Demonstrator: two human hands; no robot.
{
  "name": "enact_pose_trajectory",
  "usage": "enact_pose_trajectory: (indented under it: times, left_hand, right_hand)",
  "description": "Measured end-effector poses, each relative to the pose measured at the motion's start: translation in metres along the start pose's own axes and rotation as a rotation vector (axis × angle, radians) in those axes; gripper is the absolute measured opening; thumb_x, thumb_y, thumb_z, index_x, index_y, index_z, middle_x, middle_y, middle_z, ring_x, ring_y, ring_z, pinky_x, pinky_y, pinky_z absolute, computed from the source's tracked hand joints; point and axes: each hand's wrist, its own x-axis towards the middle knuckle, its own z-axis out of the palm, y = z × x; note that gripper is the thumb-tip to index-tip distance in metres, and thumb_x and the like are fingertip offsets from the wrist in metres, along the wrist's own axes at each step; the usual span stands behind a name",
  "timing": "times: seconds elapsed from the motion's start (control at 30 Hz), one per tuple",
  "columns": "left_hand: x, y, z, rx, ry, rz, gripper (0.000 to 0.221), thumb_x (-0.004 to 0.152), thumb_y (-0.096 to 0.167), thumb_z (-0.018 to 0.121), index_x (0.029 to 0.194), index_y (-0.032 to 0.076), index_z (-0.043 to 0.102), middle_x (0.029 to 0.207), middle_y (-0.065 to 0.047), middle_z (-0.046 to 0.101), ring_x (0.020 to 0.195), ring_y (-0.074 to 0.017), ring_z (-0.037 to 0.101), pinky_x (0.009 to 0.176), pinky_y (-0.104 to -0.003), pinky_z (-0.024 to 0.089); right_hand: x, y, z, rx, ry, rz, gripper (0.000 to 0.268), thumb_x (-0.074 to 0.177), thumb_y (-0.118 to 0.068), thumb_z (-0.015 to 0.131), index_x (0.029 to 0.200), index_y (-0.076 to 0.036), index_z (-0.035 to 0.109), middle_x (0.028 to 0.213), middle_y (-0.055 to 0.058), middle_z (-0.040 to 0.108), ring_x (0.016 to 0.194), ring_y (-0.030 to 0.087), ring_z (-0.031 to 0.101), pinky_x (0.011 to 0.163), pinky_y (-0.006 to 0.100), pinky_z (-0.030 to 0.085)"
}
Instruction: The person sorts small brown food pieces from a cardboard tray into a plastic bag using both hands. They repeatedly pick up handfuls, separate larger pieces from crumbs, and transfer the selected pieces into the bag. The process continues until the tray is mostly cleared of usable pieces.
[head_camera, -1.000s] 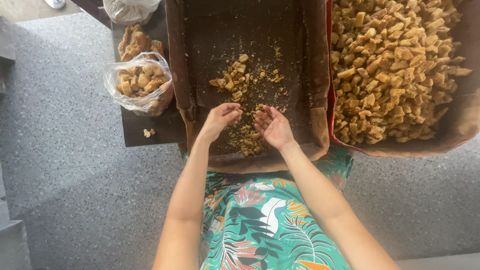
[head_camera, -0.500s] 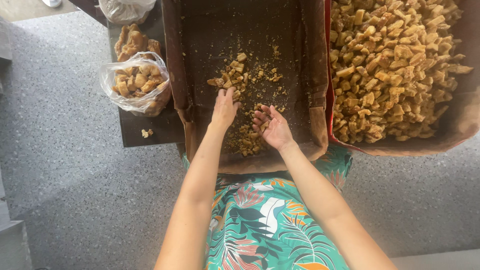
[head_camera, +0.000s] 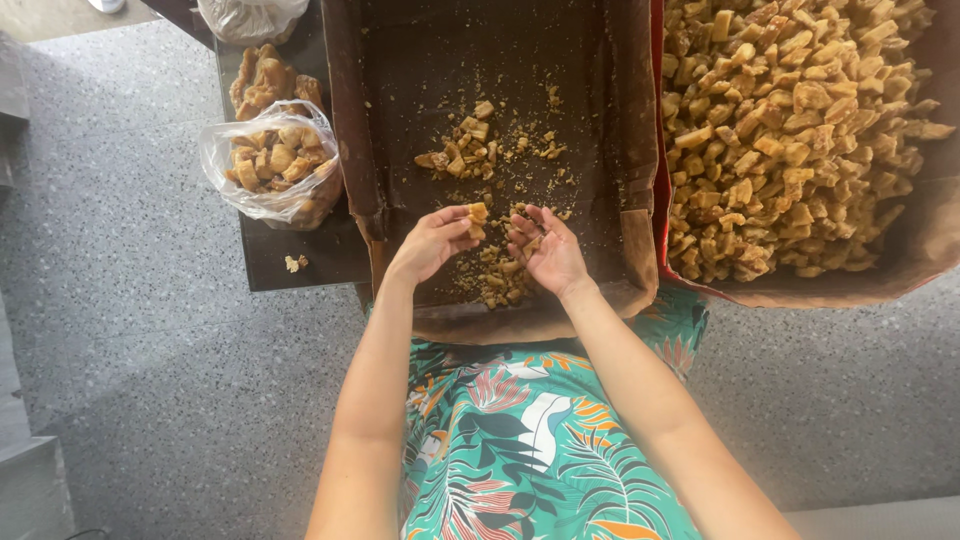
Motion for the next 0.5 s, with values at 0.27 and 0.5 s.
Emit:
enact_pose_trajectory:
  times: [0.27,0.5]
  left_hand:
    - [-0.012,0.008,0.067,0.277,-0.139,-0.055,0.043,0.105,0.014,0.057,0.146,0.003,0.054,0.117,-0.009,0.069,0.099,-0.0155,0.068,0.086,-0.035,0.062]
    - [-0.005,0.039,0.058,0.611,0.066,0.011,0.04,0.105,0.011,0.049,0.144,0.003,0.054,0.124,-0.01,0.065,0.111,-0.0188,0.067,0.089,-0.035,0.065]
  right_hand:
    - [-0.007,0.007,0.013,-0.048,-0.078,0.099,0.049,0.106,-0.052,0.045,0.132,-0.015,0.062,0.125,0.008,0.07,0.114,0.025,0.067,0.097,0.045,0.057]
    - [0.001,0.008,-0.002,-0.028,-0.024,0.104,0.039,0.108,-0.047,0.051,0.125,-0.015,0.063,0.114,0.007,0.074,0.109,0.025,0.07,0.091,0.041,0.057]
